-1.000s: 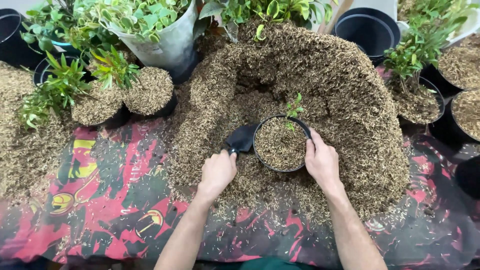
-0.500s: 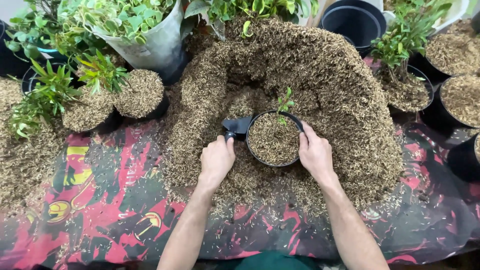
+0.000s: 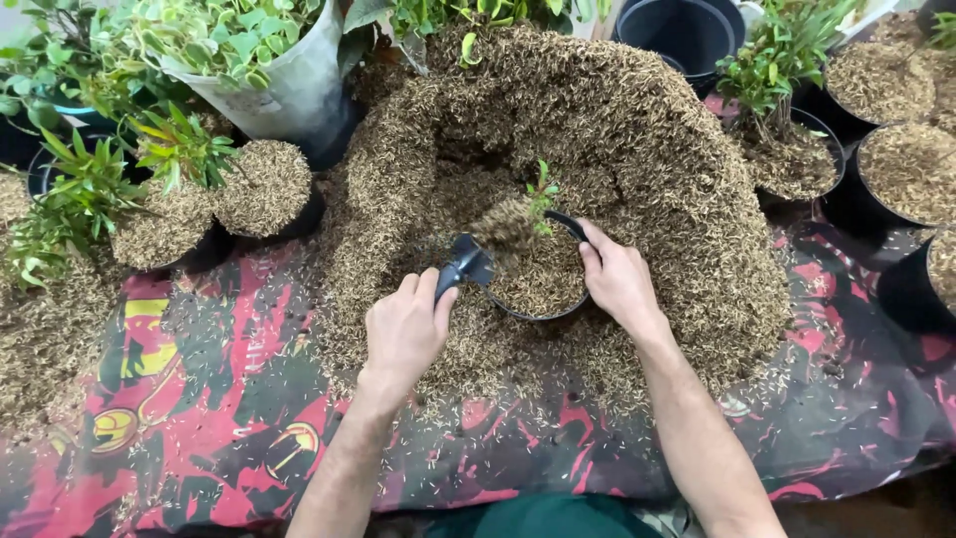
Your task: The person places a small plant into a black pot and uses a trowel to scoop and add a brown granular substrate around the plant. They pat the substrate down with their hands and the trowel to secure the plant in place.
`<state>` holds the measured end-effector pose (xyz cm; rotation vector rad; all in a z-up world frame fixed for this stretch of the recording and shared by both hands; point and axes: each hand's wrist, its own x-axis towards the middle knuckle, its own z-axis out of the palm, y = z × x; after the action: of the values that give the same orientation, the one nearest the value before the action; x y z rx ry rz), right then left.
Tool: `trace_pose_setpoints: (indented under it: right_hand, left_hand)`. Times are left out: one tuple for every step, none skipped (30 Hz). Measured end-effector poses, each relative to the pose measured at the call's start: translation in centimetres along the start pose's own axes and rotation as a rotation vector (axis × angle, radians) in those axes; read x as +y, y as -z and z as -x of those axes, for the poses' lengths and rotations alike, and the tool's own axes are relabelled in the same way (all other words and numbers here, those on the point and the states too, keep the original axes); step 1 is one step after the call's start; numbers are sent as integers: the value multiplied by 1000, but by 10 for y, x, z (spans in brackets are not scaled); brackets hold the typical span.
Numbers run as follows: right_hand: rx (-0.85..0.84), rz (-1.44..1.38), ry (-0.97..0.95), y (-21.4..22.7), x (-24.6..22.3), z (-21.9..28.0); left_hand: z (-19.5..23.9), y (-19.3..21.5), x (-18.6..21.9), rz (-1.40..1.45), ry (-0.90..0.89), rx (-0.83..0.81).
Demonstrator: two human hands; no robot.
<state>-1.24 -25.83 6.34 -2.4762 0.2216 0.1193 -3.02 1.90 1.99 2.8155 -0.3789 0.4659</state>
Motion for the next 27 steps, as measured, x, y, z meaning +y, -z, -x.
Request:
trace_pose_setpoints:
  right_hand:
    - [2, 0, 0, 2, -4, 4]
    - [0, -9, -13, 5, -9, 8]
    - [-2, -19, -26, 7, -13, 12]
    - [-1, -19, -25, 7, -13, 15]
    - [-20, -37, -45, 6, -13, 18]
    - [-39, -55, -65, 5, -13, 20]
    - [-41, -53, -64, 7, -16, 23]
    - [-42, -63, -73, 8, -20, 26]
    - [-45, -74, -81, 9, -24, 28]
    - [-49, -72, -78, 6, -22, 27]
    - [-27, -76, -77, 3, -22, 24]
    - [-4, -80, -77, 0, -22, 21]
    - [-6, -77, -71, -2, -20, 18]
    - [3, -86, -62, -4, -18, 15]
    - [11, -94, -53, -6, -16, 12]
    - [9, -90, -48, -6, -15, 9]
    - [5, -78, -64, -6, -14, 7]
    - [2, -65, -80, -6, -12, 4]
    - [-3, -60, -75, -6, -14, 4]
    - [-2, -62, -80, -6, -15, 4]
    - [-1, -64, -84, -6, -17, 4]
    - [-6, -59, -77, -7, -16, 5]
    - [-7, -59, -78, -8, -16, 5]
    - [-9, -59, -79, -8, -15, 5]
    - [-10, -57, -75, -9, -16, 6]
    - [2, -60, -67, -9, -15, 6]
    - [16, -64, -64, -10, -14, 7]
  left_hand:
    - [0, 2, 2, 0, -2, 1]
    - [-1, 3, 5, -4, -12, 15]
    - [-2, 4, 7, -8, -23, 29]
    - [0, 5, 5, -8, -24, 31]
    - [2, 6, 3, 40, 65, -7]
    - [4, 6, 2, 88, 154, -44]
    - [4, 8, -3, 89, 156, -44]
    - [5, 9, -8, 119, 275, -174]
    - [6, 11, -14, 147, 397, -304]
    - [11, 3, -20, 148, 402, -304]
    - [15, -5, -27, 120, 448, -396]
    - [19, -13, -34, 92, 495, -488]
    - [23, -17, -34, 93, 500, -484]
    - [28, -20, -34, 89, 500, -548]
    - [33, -24, -34, 88, 501, -612]
    - [30, -28, -31, 91, 507, -609]
    - [28, -32, -27, 132, 502, -603]
    - [26, -36, -23, 174, 497, -596]
    - [19, -44, -22, 178, 505, -595]
    - [12, -51, -21, 205, 493, -586]
    - [4, -59, -21, 232, 483, -574]
    - [-4, -69, -20, 236, 491, -570]
    - [-13, -79, -19, 252, 456, -555]
    - [-22, -88, -18, 267, 421, -540]
    - [-32, -95, -14, 268, 424, -536]
    - [-42, -102, -11, 310, 411, -529]
    - [-51, -109, -6, 352, 395, -525]
